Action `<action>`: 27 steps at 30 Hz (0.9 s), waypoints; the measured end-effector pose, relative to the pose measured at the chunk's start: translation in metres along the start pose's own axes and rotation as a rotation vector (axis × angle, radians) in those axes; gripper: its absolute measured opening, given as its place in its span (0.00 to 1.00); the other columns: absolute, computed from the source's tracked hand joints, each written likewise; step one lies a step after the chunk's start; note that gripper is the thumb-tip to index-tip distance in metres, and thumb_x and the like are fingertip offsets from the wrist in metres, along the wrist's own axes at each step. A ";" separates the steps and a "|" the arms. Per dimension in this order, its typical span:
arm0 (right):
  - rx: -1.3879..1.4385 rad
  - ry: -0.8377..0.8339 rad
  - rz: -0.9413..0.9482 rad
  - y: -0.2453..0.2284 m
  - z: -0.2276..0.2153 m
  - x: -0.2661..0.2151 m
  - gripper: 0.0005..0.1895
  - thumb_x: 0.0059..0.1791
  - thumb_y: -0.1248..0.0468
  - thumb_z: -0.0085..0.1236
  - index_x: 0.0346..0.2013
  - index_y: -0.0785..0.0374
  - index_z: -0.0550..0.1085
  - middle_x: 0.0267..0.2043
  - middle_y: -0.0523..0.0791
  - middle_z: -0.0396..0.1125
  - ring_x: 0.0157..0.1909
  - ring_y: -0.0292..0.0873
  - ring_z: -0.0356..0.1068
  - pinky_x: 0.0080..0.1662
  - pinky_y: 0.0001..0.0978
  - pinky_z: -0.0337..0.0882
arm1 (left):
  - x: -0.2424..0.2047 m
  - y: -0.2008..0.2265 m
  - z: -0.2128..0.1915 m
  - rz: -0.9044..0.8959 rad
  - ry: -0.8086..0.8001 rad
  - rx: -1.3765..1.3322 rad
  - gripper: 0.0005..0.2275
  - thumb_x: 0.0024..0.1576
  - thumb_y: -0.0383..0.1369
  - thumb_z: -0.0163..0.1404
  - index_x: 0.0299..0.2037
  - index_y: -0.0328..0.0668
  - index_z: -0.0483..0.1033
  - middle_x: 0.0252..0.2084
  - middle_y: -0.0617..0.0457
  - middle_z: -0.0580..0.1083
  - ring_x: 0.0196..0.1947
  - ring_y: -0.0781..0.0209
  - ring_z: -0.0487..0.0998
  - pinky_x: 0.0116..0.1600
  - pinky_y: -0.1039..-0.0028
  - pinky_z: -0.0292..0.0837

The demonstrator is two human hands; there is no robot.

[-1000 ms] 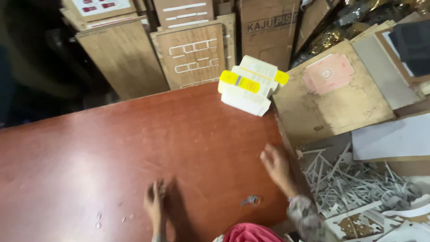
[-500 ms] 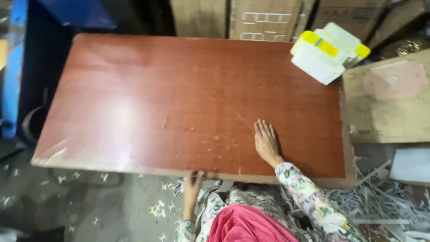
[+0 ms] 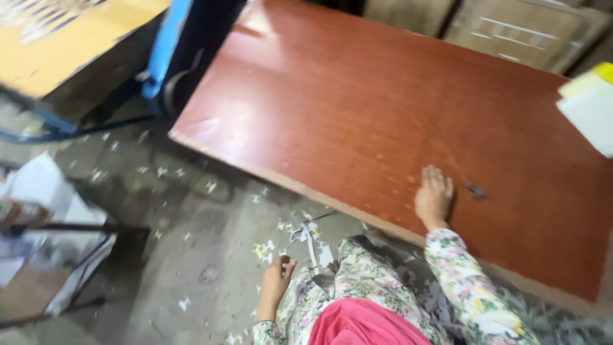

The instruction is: The person folds and assembles small printed cardboard boxes on a wooden table, then moves to a nearby workbench to handle large printed sheets, aligning and stacking them. The person uses hands to fold flaps and tuck tabs into place, and later arranges sheets on a flat surface.

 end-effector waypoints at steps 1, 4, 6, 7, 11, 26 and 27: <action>-0.002 0.020 -0.012 -0.002 -0.002 0.004 0.31 0.47 0.65 0.50 0.67 0.67 0.67 0.72 0.52 0.61 0.74 0.54 0.57 0.71 0.58 0.51 | -0.005 -0.011 -0.007 -0.037 0.055 -0.034 0.16 0.57 0.42 0.55 0.45 0.36 0.79 0.44 0.42 0.80 0.35 0.49 0.84 0.39 0.62 0.77; 0.048 0.050 0.040 -0.006 -0.007 0.017 0.26 0.50 0.68 0.50 0.64 0.66 0.70 0.67 0.52 0.64 0.71 0.54 0.60 0.72 0.57 0.55 | -0.014 -0.037 -0.007 -0.144 0.095 -0.177 0.16 0.58 0.43 0.54 0.45 0.37 0.79 0.42 0.43 0.80 0.34 0.49 0.84 0.39 0.63 0.78; 0.027 0.071 0.060 -0.016 -0.009 0.027 0.24 0.51 0.69 0.51 0.63 0.67 0.71 0.64 0.54 0.64 0.69 0.56 0.61 0.71 0.57 0.57 | -0.016 -0.049 -0.003 -0.147 0.082 -0.210 0.16 0.58 0.43 0.54 0.45 0.38 0.79 0.40 0.43 0.81 0.35 0.49 0.85 0.39 0.64 0.78; 0.007 0.091 0.053 -0.023 -0.009 0.032 0.24 0.51 0.69 0.51 0.64 0.68 0.71 0.64 0.55 0.64 0.69 0.58 0.61 0.70 0.56 0.58 | -0.016 -0.055 -0.002 -0.148 0.076 -0.226 0.16 0.57 0.43 0.54 0.45 0.38 0.80 0.40 0.43 0.82 0.35 0.49 0.86 0.39 0.64 0.78; -0.026 0.145 -0.009 -0.075 0.004 0.062 0.24 0.51 0.71 0.51 0.64 0.69 0.71 0.64 0.56 0.63 0.71 0.59 0.61 0.69 0.54 0.61 | 0.025 -0.069 -0.028 -0.107 0.096 -0.188 0.16 0.58 0.43 0.55 0.44 0.36 0.80 0.41 0.41 0.81 0.36 0.47 0.84 0.41 0.64 0.78; 0.267 0.085 -0.249 -0.351 0.116 0.276 0.27 0.44 0.71 0.49 0.60 0.68 0.71 0.63 0.54 0.65 0.68 0.57 0.61 0.69 0.52 0.58 | 0.248 0.023 -0.221 0.128 0.236 0.047 0.19 0.55 0.41 0.59 0.50 0.35 0.76 0.46 0.39 0.78 0.44 0.44 0.81 0.48 0.60 0.75; 0.277 0.070 -0.248 -0.364 0.122 0.284 0.28 0.45 0.71 0.49 0.61 0.67 0.70 0.64 0.53 0.65 0.69 0.56 0.61 0.69 0.51 0.58 | 0.252 0.018 -0.238 0.143 0.321 0.028 0.19 0.54 0.41 0.59 0.50 0.35 0.76 0.47 0.39 0.78 0.45 0.44 0.81 0.48 0.61 0.75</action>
Point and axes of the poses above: each hand's wrist, its own x-axis towards the middle knuckle, its own z-axis out of the palm, y = z × x, the point moved 4 cm from there along x, towards the middle knuckle
